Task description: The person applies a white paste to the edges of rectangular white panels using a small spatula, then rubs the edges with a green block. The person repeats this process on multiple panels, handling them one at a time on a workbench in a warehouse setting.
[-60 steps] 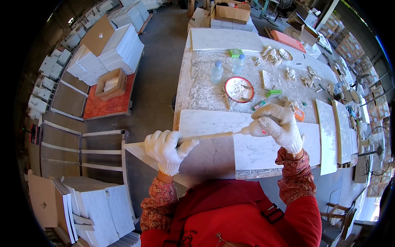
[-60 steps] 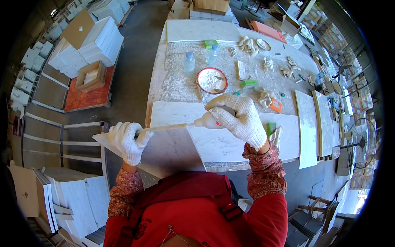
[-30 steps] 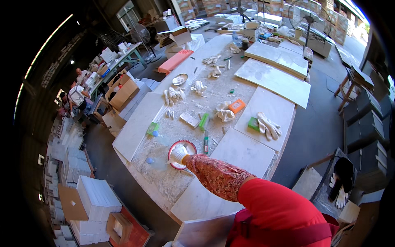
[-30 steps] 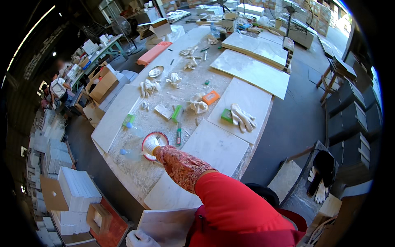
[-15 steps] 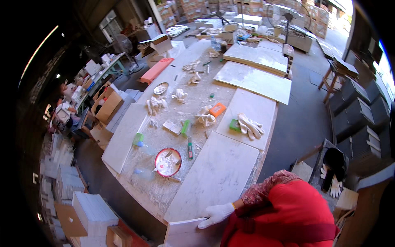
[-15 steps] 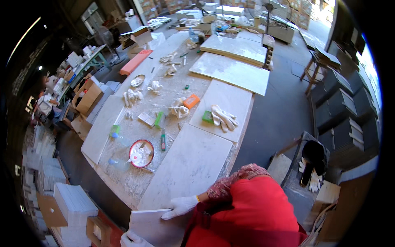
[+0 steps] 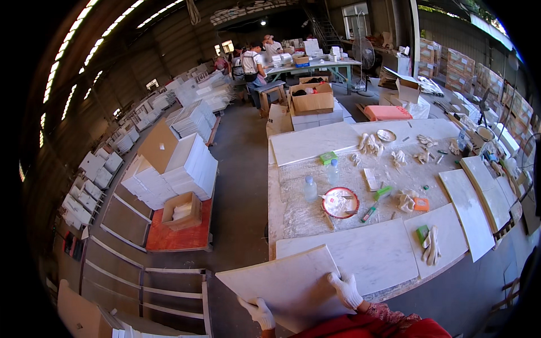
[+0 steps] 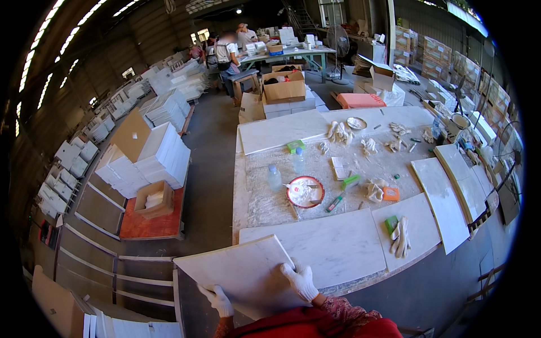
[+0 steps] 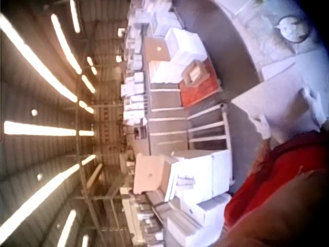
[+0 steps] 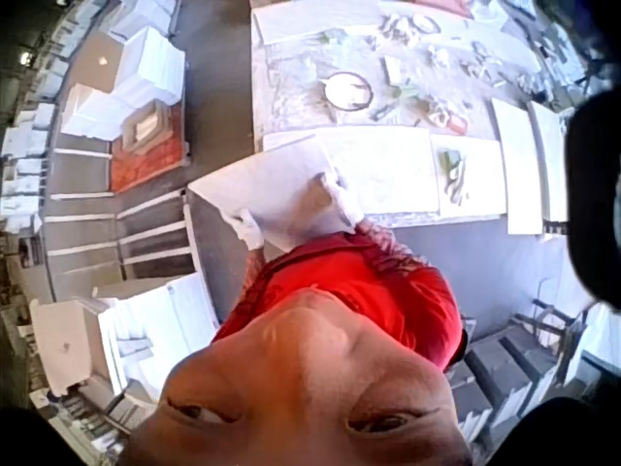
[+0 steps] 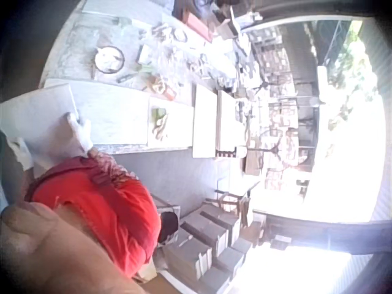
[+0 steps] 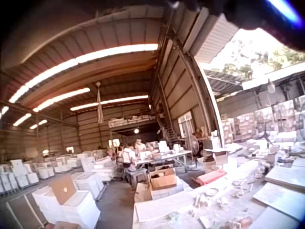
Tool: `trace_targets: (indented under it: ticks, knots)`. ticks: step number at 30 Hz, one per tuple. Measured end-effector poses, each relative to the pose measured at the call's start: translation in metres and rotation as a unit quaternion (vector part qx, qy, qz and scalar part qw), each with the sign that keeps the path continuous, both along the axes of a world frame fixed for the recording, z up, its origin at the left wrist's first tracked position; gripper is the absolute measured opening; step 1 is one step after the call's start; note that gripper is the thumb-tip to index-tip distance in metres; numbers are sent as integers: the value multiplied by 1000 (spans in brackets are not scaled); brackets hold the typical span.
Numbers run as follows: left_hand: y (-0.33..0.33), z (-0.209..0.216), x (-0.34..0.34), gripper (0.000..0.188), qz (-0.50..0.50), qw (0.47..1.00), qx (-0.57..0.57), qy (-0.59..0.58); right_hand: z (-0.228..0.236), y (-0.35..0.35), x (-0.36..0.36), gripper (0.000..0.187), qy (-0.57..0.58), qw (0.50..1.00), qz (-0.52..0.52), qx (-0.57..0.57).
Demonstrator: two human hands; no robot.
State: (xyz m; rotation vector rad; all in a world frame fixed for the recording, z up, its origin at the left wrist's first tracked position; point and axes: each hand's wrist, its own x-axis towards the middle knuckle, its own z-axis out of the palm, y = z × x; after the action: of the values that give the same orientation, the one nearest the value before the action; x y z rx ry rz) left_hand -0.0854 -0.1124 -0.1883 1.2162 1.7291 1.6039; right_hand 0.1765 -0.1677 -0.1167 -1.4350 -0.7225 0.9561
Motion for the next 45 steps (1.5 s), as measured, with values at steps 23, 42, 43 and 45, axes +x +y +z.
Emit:
trace_targets:
  ticks: [23,42,43,45]
  knots:
    - [64,159,151,56,-387,844,21,371,-132,-113,40,100,503,807,-273,146]
    - [107,-67,295,65,-518,760,0,393,-184,-170,36,106,598,767,-220,-78]
    - [108,-79,281,63,-447,793,119,395,-174,-170,38,101,596,770,-197,-111]
    - [90,-11,290,64,-470,773,100,414,-162,-180,49,92,593,762,-214,-151]
